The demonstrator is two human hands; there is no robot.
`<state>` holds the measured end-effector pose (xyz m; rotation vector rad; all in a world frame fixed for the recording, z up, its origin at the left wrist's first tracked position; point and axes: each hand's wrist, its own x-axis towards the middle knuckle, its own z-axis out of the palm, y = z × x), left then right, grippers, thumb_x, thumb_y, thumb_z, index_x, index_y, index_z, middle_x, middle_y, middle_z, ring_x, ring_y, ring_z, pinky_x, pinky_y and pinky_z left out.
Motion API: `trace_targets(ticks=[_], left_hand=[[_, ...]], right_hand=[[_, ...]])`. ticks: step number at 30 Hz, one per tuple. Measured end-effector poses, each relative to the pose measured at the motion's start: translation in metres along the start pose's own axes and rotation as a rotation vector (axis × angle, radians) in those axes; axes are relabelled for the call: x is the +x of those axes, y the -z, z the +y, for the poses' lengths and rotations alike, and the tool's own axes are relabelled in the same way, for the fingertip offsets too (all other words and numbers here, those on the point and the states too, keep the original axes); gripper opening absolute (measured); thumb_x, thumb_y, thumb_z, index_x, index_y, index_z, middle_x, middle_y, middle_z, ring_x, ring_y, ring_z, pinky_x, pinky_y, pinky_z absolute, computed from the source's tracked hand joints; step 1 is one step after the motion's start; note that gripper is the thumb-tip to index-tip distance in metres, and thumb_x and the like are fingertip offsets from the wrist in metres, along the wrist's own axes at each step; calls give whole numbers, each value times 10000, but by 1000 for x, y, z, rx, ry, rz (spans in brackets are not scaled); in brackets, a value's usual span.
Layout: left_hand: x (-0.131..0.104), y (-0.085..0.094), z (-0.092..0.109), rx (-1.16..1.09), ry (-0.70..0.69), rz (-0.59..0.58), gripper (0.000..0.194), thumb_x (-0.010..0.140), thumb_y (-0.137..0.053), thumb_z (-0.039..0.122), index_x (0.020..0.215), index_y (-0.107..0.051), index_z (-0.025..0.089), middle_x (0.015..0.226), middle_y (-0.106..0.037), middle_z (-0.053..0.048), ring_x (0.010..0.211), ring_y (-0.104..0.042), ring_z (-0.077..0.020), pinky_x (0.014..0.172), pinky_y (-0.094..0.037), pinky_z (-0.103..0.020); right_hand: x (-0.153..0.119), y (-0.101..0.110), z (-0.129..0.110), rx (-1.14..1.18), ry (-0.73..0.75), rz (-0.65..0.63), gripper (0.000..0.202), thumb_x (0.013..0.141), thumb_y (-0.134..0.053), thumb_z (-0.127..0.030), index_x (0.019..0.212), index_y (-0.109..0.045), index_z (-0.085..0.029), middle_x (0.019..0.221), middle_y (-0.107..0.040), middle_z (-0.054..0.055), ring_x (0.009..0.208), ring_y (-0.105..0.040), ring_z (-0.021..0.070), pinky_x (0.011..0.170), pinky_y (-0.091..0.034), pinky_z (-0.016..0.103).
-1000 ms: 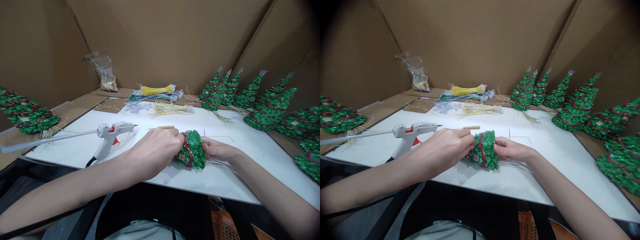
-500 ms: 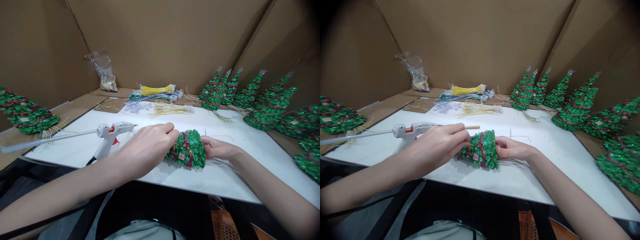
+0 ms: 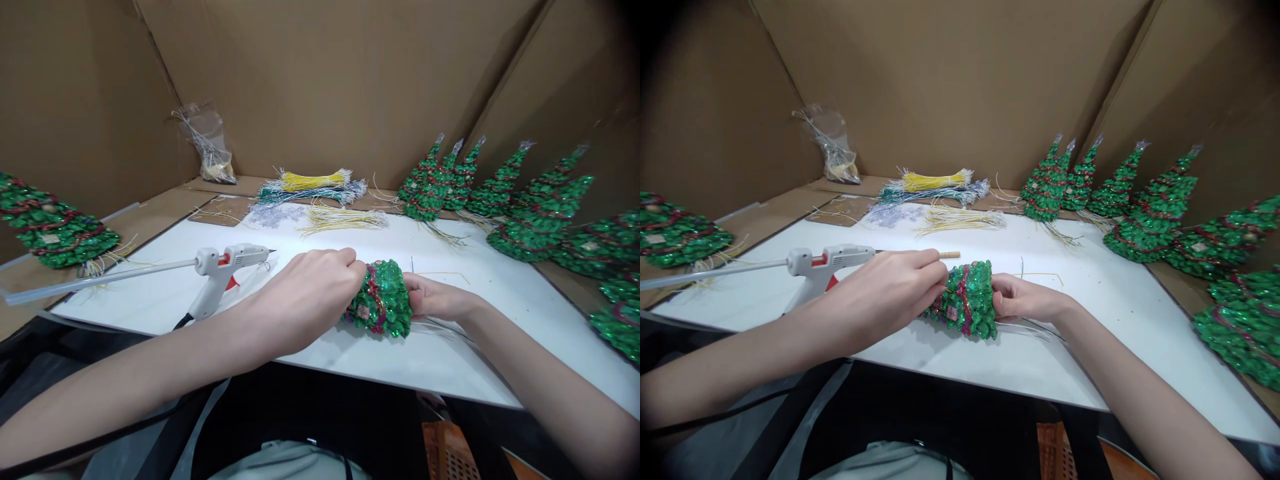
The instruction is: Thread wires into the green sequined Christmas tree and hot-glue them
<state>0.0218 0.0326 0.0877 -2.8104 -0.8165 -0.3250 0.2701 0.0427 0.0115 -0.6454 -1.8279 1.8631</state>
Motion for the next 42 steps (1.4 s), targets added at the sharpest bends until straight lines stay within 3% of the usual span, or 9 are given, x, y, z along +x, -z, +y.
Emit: trace_targets(ticks=[6, 12, 20, 26, 33, 36, 42], left_hand=[[4, 4, 3, -52, 30, -26, 197, 928, -477, 145, 768, -592, 151, 733, -593, -21, 547, -497, -140, 485, -249, -304], [4, 2, 2, -40, 22, -21, 181, 924, -486, 152, 772, -585, 158, 727, -585, -17, 542, -482, -144, 482, -221, -307], [2, -2, 2, -19, 41, -5, 180, 912, -488, 166, 773, -602, 161, 731, -578, -8, 547, -471, -145, 488, -205, -310], [5, 1, 5, -89, 72, -42, 179, 898, -487, 150, 787, -628, 146, 712, -569, -5, 538, -434, -132, 494, -209, -297], [8, 3, 8, -141, 96, -111, 147, 884, -507, 124, 813, -635, 135, 716, -562, -6, 548, -408, -127, 506, -211, -285], [7, 2, 7, -145, 73, -87, 161, 890, -495, 114, 809, -634, 130, 718, -566, -10, 547, -401, -124, 508, -216, -281], [6, -2, 7, -118, 32, -37, 181, 910, -480, 109, 797, -621, 125, 727, -586, -19, 570, -436, -129, 513, -230, -279]], right_hand=[[-2, 1, 0, -43, -64, 43, 689, 745, -638, -704, 1140, -631, -140, 824, -578, 17, 600, -377, 76, 481, -272, 189], [-2, 2, 2, -20, -32, 37, 658, 760, -644, -679, 1148, -636, -148, 827, -593, 15, 601, -399, 75, 484, -293, 184], [-3, 1, 2, 43, -71, 30, 669, 754, -677, -647, 1211, -625, -161, 996, -653, 68, 828, -572, 140, 655, -453, 212], [-2, 0, 1, 39, -32, 16, 619, 769, -668, -636, 1146, -654, -144, 877, -639, 34, 724, -537, 109, 572, -405, 188], [0, -1, -1, 18, -16, 26, 608, 764, -669, -641, 1108, -656, -140, 834, -610, 13, 686, -496, 90, 581, -395, 184], [1, -2, 0, 24, -5, 33, 612, 763, -673, -640, 1112, -653, -138, 784, -589, 4, 678, -488, 94, 589, -403, 188], [0, -1, 3, 24, -55, 62, 696, 710, -690, -684, 1134, -634, -135, 901, -618, 47, 735, -518, 118, 574, -401, 194]])
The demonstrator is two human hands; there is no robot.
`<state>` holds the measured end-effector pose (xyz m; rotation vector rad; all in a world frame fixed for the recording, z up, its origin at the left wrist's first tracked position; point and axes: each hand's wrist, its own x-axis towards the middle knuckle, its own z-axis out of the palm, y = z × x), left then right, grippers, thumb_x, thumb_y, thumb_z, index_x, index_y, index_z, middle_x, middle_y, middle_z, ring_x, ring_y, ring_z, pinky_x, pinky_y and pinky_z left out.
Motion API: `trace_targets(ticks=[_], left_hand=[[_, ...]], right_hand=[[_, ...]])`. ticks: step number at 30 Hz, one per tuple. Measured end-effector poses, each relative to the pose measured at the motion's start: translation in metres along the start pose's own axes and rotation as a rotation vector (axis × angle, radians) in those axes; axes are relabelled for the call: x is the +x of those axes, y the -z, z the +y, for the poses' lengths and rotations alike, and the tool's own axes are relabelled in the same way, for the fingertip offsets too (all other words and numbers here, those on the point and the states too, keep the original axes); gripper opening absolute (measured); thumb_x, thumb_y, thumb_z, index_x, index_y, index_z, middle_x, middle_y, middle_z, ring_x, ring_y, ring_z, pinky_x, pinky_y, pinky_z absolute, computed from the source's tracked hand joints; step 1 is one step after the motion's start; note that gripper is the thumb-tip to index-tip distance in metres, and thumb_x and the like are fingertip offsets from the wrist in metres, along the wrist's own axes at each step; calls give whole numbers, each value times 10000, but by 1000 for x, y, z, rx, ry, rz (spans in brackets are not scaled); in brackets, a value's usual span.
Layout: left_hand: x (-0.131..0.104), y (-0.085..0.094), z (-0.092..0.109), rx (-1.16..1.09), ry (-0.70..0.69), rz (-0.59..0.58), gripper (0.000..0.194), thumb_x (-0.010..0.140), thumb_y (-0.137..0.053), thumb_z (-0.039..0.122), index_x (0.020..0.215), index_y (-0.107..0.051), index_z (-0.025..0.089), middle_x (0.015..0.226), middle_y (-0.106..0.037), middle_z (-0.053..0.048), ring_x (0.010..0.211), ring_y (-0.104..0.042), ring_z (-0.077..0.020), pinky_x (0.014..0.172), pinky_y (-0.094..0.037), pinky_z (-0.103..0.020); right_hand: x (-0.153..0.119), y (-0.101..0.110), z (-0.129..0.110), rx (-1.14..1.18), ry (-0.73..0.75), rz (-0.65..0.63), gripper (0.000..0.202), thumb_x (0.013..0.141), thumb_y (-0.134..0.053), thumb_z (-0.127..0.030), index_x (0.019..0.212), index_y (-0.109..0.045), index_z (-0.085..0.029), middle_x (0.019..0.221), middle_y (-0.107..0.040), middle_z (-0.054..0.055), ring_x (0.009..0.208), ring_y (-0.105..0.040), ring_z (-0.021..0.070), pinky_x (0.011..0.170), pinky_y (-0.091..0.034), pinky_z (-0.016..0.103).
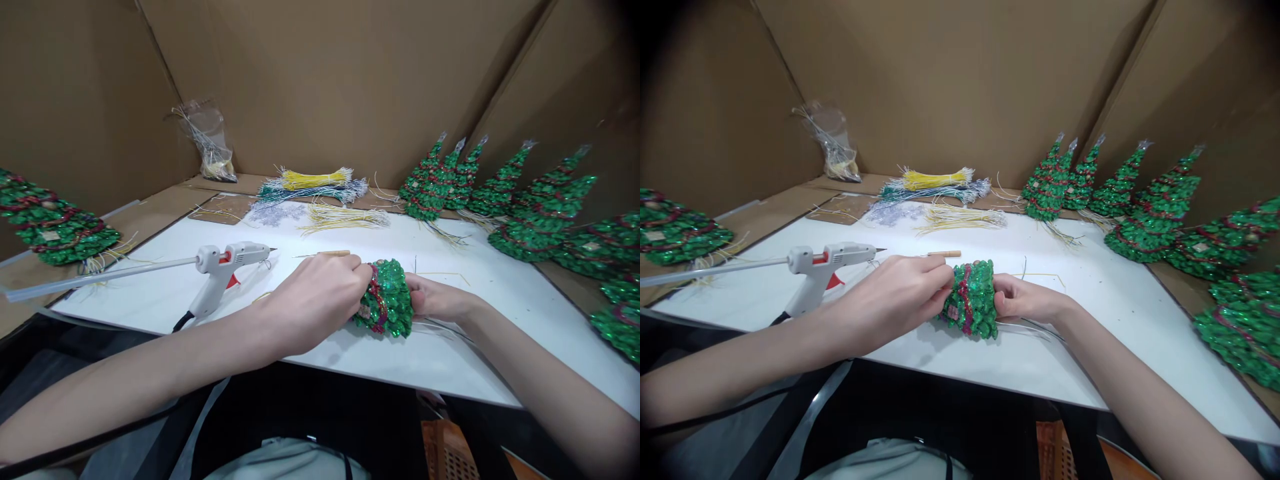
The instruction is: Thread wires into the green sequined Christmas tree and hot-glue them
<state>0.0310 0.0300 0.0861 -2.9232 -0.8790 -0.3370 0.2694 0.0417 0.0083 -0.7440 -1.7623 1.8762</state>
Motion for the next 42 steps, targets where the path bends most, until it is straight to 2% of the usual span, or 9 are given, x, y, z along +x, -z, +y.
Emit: trace_targets(ticks=[5, 9, 13, 18, 22, 27, 34, 39, 42], left_hand=[[0, -3, 0, 13, -2, 9, 186, 928, -466, 119, 812, -611, 131, 730, -581, -15, 580, -462, -140, 517, -253, -287], [-1, -3, -1, 11, 4, 11, 173, 924, -469, 113, 823, -607, 135, 744, -582, -15, 589, -474, -143, 520, -270, -291], [-5, -3, -5, -5, 36, -3, 171, 929, -488, 159, 799, -599, 152, 788, -602, -16, 605, -495, -143, 529, -275, -291], [-11, -4, -12, -23, 51, 40, 131, 942, -521, 225, 848, -588, 162, 838, -628, -12, 636, -523, -144, 537, -275, -283], [-13, -6, -12, 71, -3, 78, 153, 950, -488, 189, 821, -569, 167, 799, -619, -7, 612, -496, -141, 517, -216, -288], [-9, -4, -9, 92, -43, 72, 146, 941, -482, 138, 829, -575, 148, 772, -612, -9, 579, -456, -131, 512, -213, -285], [-5, -2, -8, 64, -80, 50, 110, 912, -504, 96, 840, -576, 138, 751, -604, -9, 571, -454, -125, 506, -226, -275], [-5, -1, -7, 64, -80, 30, 127, 918, -479, 88, 847, -570, 141, 764, -607, -16, 584, -484, -133, 504, -249, -277], [-4, 0, -5, 57, -74, 10, 119, 900, -491, 71, 844, -570, 141, 761, -608, -15, 580, -492, -139, 490, -252, -279]], right_hand=[[1, 0, 1, 31, 40, -19, 626, 735, -691, -654, 1077, -648, -131, 788, -577, 13, 690, -482, 106, 570, -384, 198], [1, 2, 4, 39, 46, -28, 583, 747, -687, -643, 1027, -648, -134, 702, -512, -31, 573, -347, 64, 493, -285, 185], [-1, 4, 5, 0, 8, -29, 627, 734, -662, -691, 1016, -647, -131, 671, -502, -39, 507, -240, 46, 444, -193, 196], [-2, 2, 1, -45, -50, 5, 720, 703, -639, -743, 1117, -655, -155, 834, -598, 25, 566, -360, 65, 478, -260, 191], [-2, 2, 0, -69, -48, 19, 699, 710, -635, -740, 1104, -666, -164, 749, -561, -7, 542, -317, 59, 462, -231, 188], [-1, 0, 0, -35, -21, 1, 699, 723, -641, -722, 1141, -654, -162, 890, -616, 38, 636, -440, 83, 517, -318, 184], [0, 1, 1, -4, 27, -28, 637, 749, -659, -675, 1087, -645, -135, 753, -530, -15, 575, -334, 57, 462, -231, 173], [0, 1, 3, 0, 14, -10, 614, 731, -675, -679, 1006, -633, -130, 740, -502, -17, 586, -329, 62, 468, -244, 180], [1, -1, 1, 24, 13, -4, 591, 731, -681, -673, 965, -617, -133, 664, -436, -49, 545, -278, 54, 445, -214, 183]])
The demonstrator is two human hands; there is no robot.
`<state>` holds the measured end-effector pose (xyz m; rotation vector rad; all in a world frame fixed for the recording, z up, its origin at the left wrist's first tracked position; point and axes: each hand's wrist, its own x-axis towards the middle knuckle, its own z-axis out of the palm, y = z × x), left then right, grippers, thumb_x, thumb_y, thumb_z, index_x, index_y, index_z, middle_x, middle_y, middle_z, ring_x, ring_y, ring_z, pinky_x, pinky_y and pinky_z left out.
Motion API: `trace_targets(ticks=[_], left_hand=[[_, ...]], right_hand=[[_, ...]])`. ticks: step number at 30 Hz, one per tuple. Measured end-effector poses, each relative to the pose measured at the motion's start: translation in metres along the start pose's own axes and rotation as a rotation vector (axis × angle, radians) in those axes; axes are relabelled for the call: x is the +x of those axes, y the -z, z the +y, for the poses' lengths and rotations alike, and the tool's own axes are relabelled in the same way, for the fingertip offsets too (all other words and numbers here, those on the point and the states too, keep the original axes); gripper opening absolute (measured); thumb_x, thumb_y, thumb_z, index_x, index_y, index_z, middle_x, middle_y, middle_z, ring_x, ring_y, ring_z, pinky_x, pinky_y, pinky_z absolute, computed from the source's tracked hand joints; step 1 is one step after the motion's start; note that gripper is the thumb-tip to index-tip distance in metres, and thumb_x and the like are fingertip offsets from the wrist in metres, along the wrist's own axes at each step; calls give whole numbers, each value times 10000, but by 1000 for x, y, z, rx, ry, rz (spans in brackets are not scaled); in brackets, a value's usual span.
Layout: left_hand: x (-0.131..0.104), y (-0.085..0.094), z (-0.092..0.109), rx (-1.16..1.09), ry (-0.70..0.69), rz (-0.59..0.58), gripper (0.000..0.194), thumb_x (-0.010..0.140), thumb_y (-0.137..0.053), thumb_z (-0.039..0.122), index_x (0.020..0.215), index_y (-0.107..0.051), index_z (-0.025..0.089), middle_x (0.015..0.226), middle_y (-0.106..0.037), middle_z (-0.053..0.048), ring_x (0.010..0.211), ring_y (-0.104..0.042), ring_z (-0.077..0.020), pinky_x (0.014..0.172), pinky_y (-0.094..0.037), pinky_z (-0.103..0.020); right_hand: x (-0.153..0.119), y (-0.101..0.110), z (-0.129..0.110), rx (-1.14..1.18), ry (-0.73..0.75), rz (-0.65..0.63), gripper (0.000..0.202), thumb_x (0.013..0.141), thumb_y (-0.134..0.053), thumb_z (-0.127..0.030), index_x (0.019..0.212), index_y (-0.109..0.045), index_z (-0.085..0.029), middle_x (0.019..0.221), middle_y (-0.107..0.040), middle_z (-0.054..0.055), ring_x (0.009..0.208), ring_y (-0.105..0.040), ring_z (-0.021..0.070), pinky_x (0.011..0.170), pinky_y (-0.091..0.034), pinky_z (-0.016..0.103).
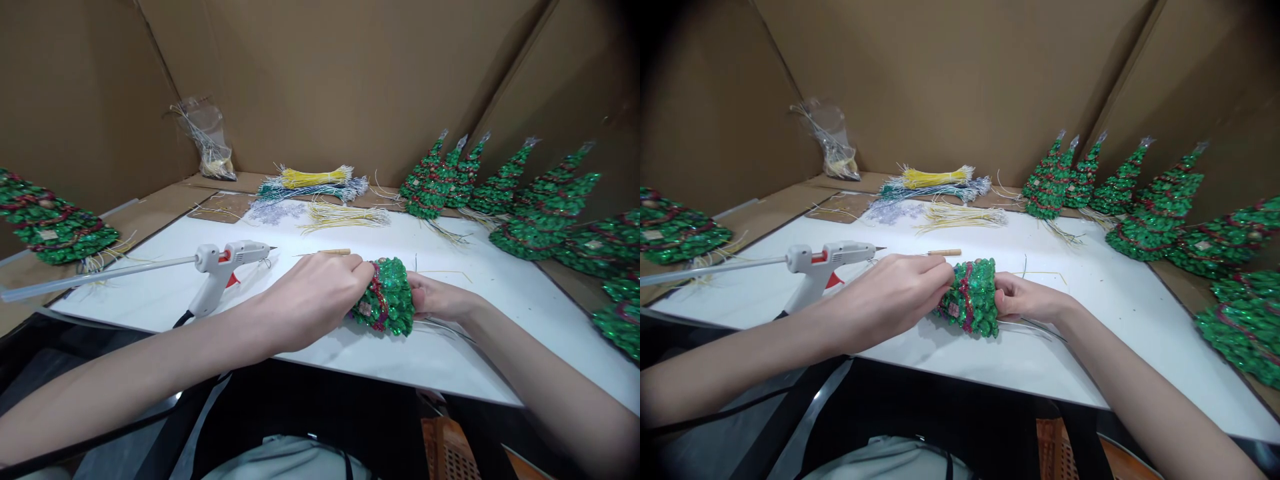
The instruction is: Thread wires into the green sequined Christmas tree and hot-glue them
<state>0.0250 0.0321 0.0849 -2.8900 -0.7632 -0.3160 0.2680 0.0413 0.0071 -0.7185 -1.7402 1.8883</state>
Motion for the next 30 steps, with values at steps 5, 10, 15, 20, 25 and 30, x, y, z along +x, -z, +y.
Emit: trace_targets(ticks=[5, 10, 15, 20, 25, 30], left_hand=[[1, 1, 2, 0, 9, -33, 131, 887, -494, 54, 841, -584, 139, 772, -624, -22, 588, -516, -149, 493, -251, -284], [-2, -2, -2, 4, 52, 4, 149, 952, -489, 165, 840, -586, 147, 810, -645, -33, 608, -537, -150, 515, -252, -289], [-11, 1, -10, -120, 122, -6, 140, 965, -520, 274, 931, -587, 155, 874, -667, -23, 648, -564, -139, 559, -327, -262], [-16, 8, -13, -104, 117, 12, 144, 957, -514, 234, 851, -576, 158, 832, -659, -11, 617, -539, -123, 555, -321, -258], [-6, 10, -10, -111, 91, -44, 162, 930, -511, 177, 787, -582, 153, 779, -633, -17, 592, -533, -118, 534, -311, -250], [3, 8, -8, -77, 62, -74, 201, 925, -508, 174, 732, -564, 158, 746, -625, -20, 576, -523, -128, 518, -291, -259]], right_hand=[[0, 0, -2, 2, 2, -37, 570, 747, -678, -657, 977, -601, -141, 618, -376, -79, 503, -224, 44, 420, -175, 187], [-2, 0, -4, -28, 1, -34, 607, 760, -654, -671, 1037, -628, -132, 725, -524, -28, 536, -328, 48, 468, -282, 184], [-4, -2, -7, -49, -68, 21, 701, 711, -678, -696, 1122, -640, -130, 914, -610, 48, 718, -507, 104, 593, -415, 200], [-5, 1, -5, -63, -115, 36, 739, 675, -677, -731, 1103, -646, -129, 813, -598, 25, 614, -453, 82, 510, -370, 186], [-4, 0, -6, -70, -66, 30, 694, 689, -683, -712, 1084, -640, -143, 845, -613, 30, 673, -496, 105, 553, -397, 197], [-3, -1, -10, -123, -67, 28, 758, 685, -651, -745, 1109, -649, -116, 920, -651, 73, 837, -562, 170, 668, -463, 242]])
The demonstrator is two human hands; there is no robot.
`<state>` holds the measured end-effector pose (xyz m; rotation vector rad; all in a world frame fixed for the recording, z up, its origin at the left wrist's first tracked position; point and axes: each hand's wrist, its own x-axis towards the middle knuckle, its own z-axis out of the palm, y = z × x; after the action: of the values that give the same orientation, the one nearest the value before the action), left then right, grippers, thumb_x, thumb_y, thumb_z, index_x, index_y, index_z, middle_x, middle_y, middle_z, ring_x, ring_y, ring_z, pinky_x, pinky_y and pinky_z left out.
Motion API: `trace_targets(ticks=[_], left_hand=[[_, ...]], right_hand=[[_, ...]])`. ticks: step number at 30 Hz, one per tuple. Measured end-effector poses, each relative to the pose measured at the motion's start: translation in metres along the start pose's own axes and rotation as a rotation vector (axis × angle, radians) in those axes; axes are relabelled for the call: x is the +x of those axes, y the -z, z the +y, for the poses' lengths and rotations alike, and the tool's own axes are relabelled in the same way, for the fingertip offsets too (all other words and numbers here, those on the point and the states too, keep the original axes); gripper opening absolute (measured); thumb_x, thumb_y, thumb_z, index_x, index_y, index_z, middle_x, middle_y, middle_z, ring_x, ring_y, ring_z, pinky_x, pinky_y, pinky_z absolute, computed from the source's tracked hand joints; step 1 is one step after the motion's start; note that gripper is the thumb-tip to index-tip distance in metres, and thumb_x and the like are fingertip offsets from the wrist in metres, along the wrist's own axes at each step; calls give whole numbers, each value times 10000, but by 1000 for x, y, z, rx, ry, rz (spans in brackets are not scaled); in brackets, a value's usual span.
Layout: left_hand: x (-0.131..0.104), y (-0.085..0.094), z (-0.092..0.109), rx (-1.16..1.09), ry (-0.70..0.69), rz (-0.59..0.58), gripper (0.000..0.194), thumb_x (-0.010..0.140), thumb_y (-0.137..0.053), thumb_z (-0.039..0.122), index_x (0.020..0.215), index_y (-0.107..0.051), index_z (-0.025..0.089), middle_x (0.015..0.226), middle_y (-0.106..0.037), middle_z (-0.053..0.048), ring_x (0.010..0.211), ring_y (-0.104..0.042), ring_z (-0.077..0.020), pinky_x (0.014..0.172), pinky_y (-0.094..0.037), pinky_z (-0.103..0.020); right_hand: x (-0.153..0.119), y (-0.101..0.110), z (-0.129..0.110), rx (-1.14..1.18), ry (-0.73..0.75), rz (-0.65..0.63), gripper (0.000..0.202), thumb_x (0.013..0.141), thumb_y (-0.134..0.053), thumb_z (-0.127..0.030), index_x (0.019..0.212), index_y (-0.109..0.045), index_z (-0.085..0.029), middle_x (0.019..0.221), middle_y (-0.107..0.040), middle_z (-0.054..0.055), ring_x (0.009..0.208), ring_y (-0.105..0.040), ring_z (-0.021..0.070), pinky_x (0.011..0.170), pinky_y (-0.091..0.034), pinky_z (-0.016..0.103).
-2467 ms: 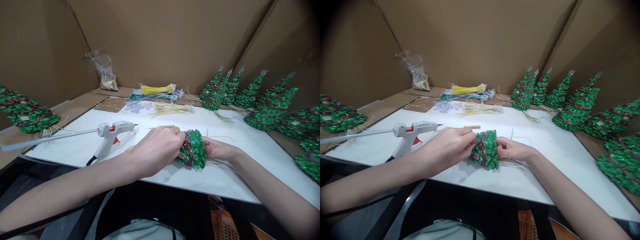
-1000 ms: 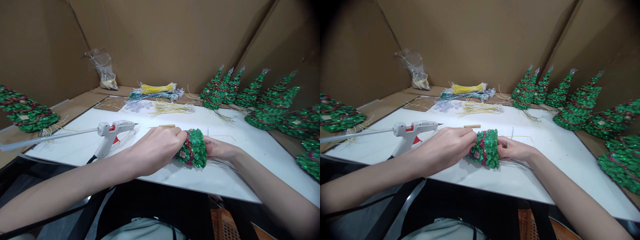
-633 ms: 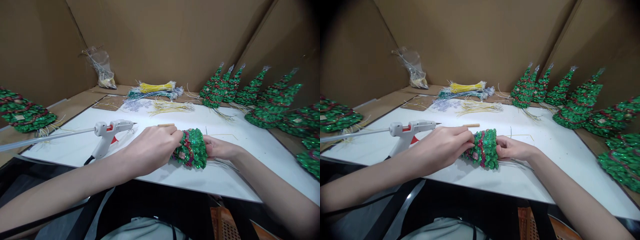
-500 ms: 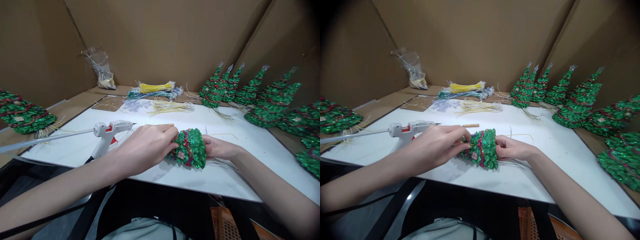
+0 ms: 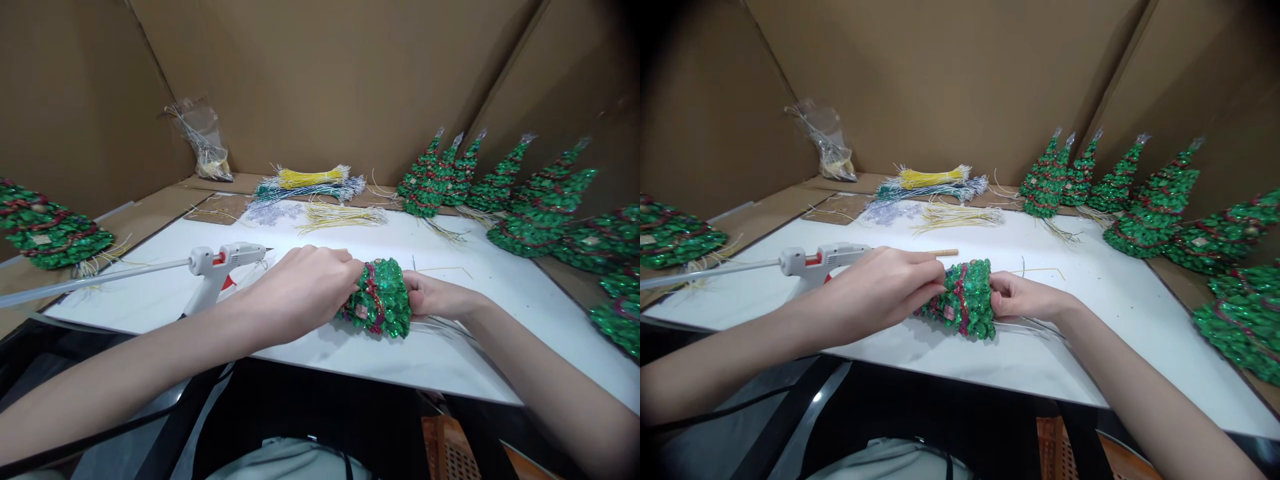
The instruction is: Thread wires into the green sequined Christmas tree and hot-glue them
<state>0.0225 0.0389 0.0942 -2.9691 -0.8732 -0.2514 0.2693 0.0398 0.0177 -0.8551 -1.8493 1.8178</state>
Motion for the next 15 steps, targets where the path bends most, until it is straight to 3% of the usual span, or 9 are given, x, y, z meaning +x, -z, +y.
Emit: trace_targets(ticks=[6, 11, 13, 15], left_hand=[[-6, 2, -5, -97, 53, -11, 149, 933, -552, 208, 811, -619, 155, 799, -660, -17, 637, -561, -130, 558, -339, -250], [-11, 7, -12, -122, 28, 36, 103, 928, -563, 191, 878, -650, 166, 837, -659, -15, 701, -580, -131, 616, -382, -240], [-10, 8, -11, -107, 30, 28, 136, 925, -547, 175, 835, -647, 160, 818, -651, -19, 698, -578, -136, 617, -386, -247], [-6, 10, -9, -86, 31, 17, 151, 919, -533, 161, 811, -638, 158, 788, -640, -16, 680, -572, -139, 612, -385, -255]], right_hand=[[-2, 3, 0, -42, -11, 4, 738, 701, -634, -748, 1071, -647, -109, 867, -604, 43, 691, -482, 111, 548, -372, 209], [-2, 7, 5, 25, 14, -54, 554, 765, -648, -672, 889, -588, -136, 618, -343, -77, 500, -223, 48, 428, -173, 198], [-2, 7, 5, 18, 17, -59, 549, 768, -643, -673, 881, -579, -140, 609, -316, -84, 496, -201, 48, 427, -163, 198], [-2, 6, 4, -10, 16, -35, 595, 741, -641, -707, 898, -595, -135, 632, -386, -64, 518, -261, 56, 446, -222, 197]])
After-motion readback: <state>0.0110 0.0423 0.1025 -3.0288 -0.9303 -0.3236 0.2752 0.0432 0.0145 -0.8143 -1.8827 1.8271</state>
